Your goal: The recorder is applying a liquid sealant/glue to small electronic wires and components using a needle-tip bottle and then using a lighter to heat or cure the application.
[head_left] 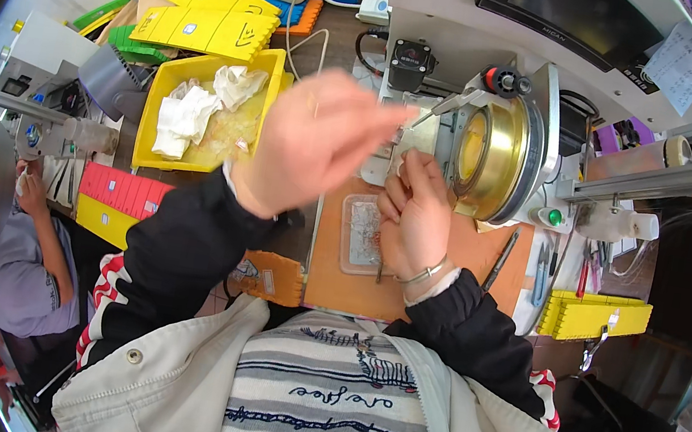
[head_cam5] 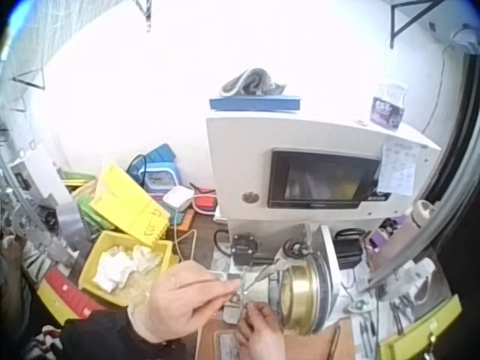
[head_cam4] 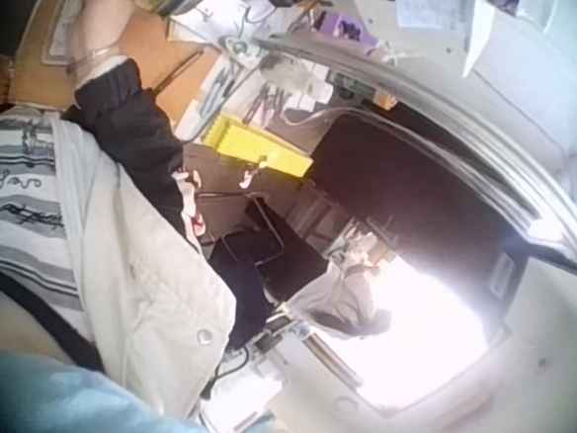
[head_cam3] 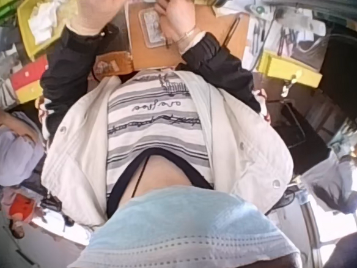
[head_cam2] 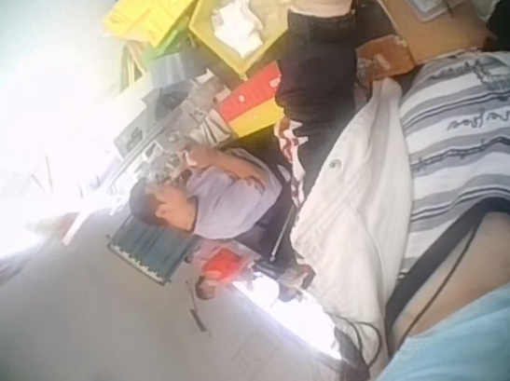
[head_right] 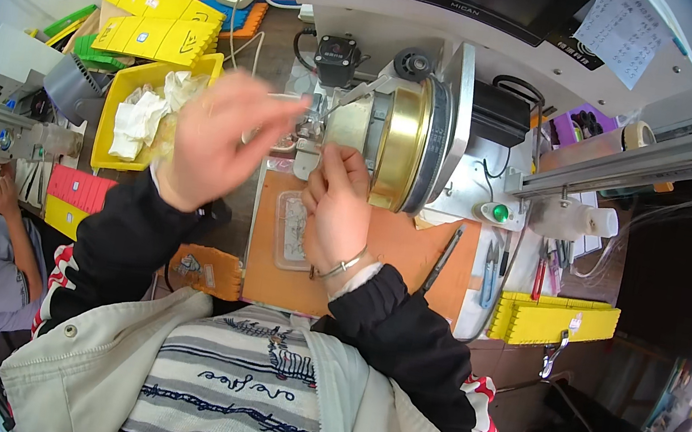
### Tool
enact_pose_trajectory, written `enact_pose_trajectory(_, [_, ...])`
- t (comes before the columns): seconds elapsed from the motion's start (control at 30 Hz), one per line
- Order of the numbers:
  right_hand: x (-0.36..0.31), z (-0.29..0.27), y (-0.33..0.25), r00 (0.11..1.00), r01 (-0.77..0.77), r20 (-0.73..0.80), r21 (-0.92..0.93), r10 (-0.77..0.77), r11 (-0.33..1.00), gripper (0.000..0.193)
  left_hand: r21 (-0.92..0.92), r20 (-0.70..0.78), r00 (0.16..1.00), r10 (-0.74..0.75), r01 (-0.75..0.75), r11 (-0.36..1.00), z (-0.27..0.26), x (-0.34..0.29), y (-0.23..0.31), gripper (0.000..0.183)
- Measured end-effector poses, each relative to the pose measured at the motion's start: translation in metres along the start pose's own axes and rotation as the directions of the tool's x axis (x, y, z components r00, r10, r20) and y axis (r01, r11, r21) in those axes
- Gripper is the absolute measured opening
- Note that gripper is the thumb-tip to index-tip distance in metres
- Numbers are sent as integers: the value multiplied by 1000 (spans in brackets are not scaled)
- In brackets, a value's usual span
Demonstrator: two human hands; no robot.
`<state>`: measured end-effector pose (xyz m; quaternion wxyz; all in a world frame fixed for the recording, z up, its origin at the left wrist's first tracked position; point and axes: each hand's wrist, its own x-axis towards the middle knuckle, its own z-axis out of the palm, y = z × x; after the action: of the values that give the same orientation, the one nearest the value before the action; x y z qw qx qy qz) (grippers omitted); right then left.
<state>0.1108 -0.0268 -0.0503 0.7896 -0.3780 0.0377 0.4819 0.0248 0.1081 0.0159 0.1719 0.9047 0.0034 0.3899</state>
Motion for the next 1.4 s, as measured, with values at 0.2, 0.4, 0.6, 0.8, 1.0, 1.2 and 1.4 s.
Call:
enact_pose_trajectory(0.2, [28,17,-1,998,62,-5,-21,-62,998,7,-243,415,882,-222,343,907,9,38,-46,22])
enact_pose_trajectory(0.4, [32,23,-5,995,68,-70,-27,-70,997,14,-195,484,860,-163,288,938,23,40,-43,13])
enact_pose_trajectory(0.6, [-3,7,-7,991,-125,44,28,123,992,15,-129,-142,982,-123,105,986,14,-5,-3,12])
enact_pose_trajectory(0.8, [-30,13,-26,959,-148,239,-39,153,988,14,-90,-116,971,211,-222,971,15,-34,24,22])
enact_pose_trajectory(1.0, [-32,-16,-23,918,-152,361,-56,162,987,14,117,-270,963,-16,49,992,30,-26,2,27])
enact_pose_trajectory(1.2, [-43,-33,-27,910,-103,369,-237,187,966,14,170,-71,990,120,-106,980,39,-41,1,23])
enact_pose_trajectory(1.4, [-40,-37,-25,899,-21,388,-426,203,904,11,6,-122,981,153,-154,988,44,-43,-1,16])
